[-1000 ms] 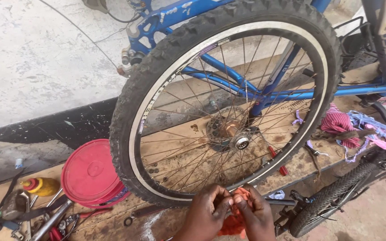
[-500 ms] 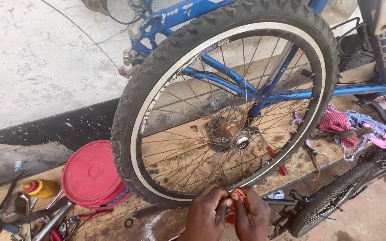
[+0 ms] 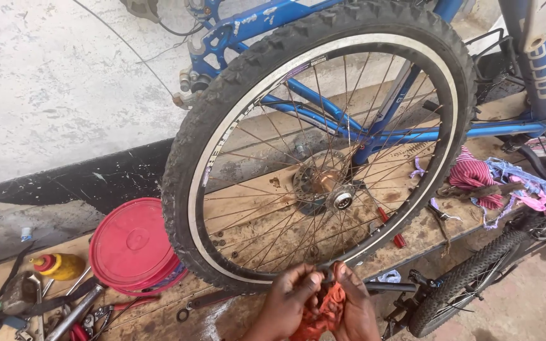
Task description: Repairing and adjusting a bicycle wheel hub using a wrench, screwdriver, and cleaning cloth.
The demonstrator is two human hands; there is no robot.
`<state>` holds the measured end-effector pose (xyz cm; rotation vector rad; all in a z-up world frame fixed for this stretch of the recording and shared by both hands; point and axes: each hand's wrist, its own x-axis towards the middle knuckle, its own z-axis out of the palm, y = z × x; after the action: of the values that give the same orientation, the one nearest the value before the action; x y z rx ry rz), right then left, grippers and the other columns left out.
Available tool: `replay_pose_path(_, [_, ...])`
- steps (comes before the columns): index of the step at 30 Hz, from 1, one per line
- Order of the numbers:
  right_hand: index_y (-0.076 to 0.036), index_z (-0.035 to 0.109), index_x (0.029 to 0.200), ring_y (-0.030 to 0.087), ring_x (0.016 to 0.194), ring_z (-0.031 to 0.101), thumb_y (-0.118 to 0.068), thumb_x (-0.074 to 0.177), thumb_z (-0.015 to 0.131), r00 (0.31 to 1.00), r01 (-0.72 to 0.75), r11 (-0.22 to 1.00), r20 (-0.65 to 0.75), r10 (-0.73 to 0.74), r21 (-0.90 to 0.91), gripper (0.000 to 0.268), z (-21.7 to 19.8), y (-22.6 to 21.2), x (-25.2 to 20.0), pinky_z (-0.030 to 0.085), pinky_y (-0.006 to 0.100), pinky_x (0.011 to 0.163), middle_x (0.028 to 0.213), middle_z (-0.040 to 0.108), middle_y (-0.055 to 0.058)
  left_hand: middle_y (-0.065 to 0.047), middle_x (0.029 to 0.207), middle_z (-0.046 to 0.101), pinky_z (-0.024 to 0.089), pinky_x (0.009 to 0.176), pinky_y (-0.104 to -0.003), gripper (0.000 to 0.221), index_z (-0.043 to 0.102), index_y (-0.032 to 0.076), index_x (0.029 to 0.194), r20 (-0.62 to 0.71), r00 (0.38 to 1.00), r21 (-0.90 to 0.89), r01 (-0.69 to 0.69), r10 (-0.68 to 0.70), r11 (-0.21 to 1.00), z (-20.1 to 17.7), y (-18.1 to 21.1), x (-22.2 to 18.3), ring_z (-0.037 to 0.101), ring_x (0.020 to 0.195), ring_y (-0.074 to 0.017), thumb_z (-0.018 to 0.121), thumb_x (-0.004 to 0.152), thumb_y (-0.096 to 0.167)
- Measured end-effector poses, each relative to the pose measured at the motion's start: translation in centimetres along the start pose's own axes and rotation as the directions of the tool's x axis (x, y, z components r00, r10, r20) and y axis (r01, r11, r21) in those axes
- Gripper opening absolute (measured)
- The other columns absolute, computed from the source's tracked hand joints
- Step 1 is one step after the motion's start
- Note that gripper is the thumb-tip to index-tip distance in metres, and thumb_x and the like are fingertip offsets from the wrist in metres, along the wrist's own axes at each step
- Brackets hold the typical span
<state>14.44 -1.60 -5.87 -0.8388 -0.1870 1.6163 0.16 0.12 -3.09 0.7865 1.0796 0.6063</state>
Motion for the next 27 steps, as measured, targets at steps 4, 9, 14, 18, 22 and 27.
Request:
replay_pose_path(4, [0.006, 0.063, 0.102, 0.04, 0.077, 0.069, 0.008, 0.084, 0.058, 0.986, 0.136, 0.991, -0.094, -0.136, -0.008, 0.018, -2.0, 1.4, 0.2, 0.057, 0.049, 0.068, 0.095, 0.071, 0.028, -0.002, 0.076, 0.058, 0.039, 0.051, -0.02, 0.019, 0.063, 0.01, 0.108, 0.025, 0.995, 0.002, -0.101, 0.101, 0.995, -0.4, 0.5, -0.7, 0.05, 0.062, -0.0105, 0.056, 0.102, 0.026])
replay_pose_path(9, [-0.006, 0.074, 0.109, 0.018, 0.072, 0.065, -0.009, 0.086, 0.063, 0.885, 0.378, 0.506, 0.142, -0.443, -0.775, 0.025, -0.4, -0.8, -1.4, 0.057, 0.03, 0.062, 0.085, 0.073, 0.01, -0.001, 0.084, 0.059, 0.039, 0.061, -0.036, 0.015, 0.056, 0.015, 0.086, 0.092, 0.849, 0.714, -0.42, 0.52, 0.56, -0.3, 1.8, -2.1, 0.054, 0.075, -0.0165, 0.058, 0.098, 0.023])
replay_pose_path(14, [-0.01, 0.058, 0.077, 0.012, 0.051, 0.046, -0.019, 0.093, 0.057, 0.78, 0.583, 0.321, 0.404, -0.477, -0.747, 0.018, 1.1, -1.3, -1.7, 0.035, 0.03, 0.045, 0.061, 0.052, 0.001, -0.004, 0.088, 0.06, 0.046, 0.064, -0.033, 0.011, 0.059, 0.013, 0.09, 0.11, 0.872, 0.592, -0.443, 0.478, 0.673, 0.6, 3.5, -3.5, 0.058, 0.076, -0.0169, 0.057, 0.096, 0.021])
replay_pose_path(18, [-0.004, 0.054, 0.077, 0.019, 0.055, 0.049, -0.009, 0.095, 0.054, 0.88, 0.469, 0.842, 0.226, -0.419, -0.265, 0.018, 0.8, 1.2, -0.6, 0.038, 0.03, 0.043, 0.066, 0.052, 0.008, -0.002, 0.082, 0.054, 0.044, 0.06, -0.03, 0.015, 0.053, 0.013, 0.085, -0.074, 0.76, 0.469, -0.545, 0.645, 0.695, 1.6, -0.8, -1.4, 0.052, 0.075, -0.0141, 0.065, 0.091, 0.016])
replay_pose_path(22, [0.003, 0.064, 0.093, 0.027, 0.061, 0.062, -0.006, 0.097, 0.052, 0.936, 0.345, 0.931, 0.115, -0.332, -0.119, 0.015, -0.6, 1.5, 0.6, 0.049, 0.034, 0.051, 0.071, 0.065, 0.016, -0.008, 0.079, 0.07, 0.069, 0.048, -0.027, 0.009, 0.061, 0.009, 0.084, -0.141, 0.828, 0.271, -0.496, 0.544, 0.825, 1.8, 0.0, -2.6, 0.072, 0.064, -0.0151, 0.067, 0.091, 0.006])
replay_pose_path(27, [-0.003, 0.059, 0.084, 0.028, 0.058, 0.05, -0.031, 0.102, 0.052, 0.964, 0.243, 0.929, -0.041, -0.264, -0.278, 0.034, -0.2, 0.1, -0.3, 0.045, 0.042, 0.051, 0.071, 0.054, 0.013, 0.001, 0.077, 0.07, 0.048, 0.063, -0.032, 0.026, 0.067, 0.015, 0.081, -0.052, 0.851, 0.516, -0.425, 0.522, 0.744, 0.6, 0.3, -2.5, 0.062, 0.07, -0.0133, 0.071, 0.089, 0.039])
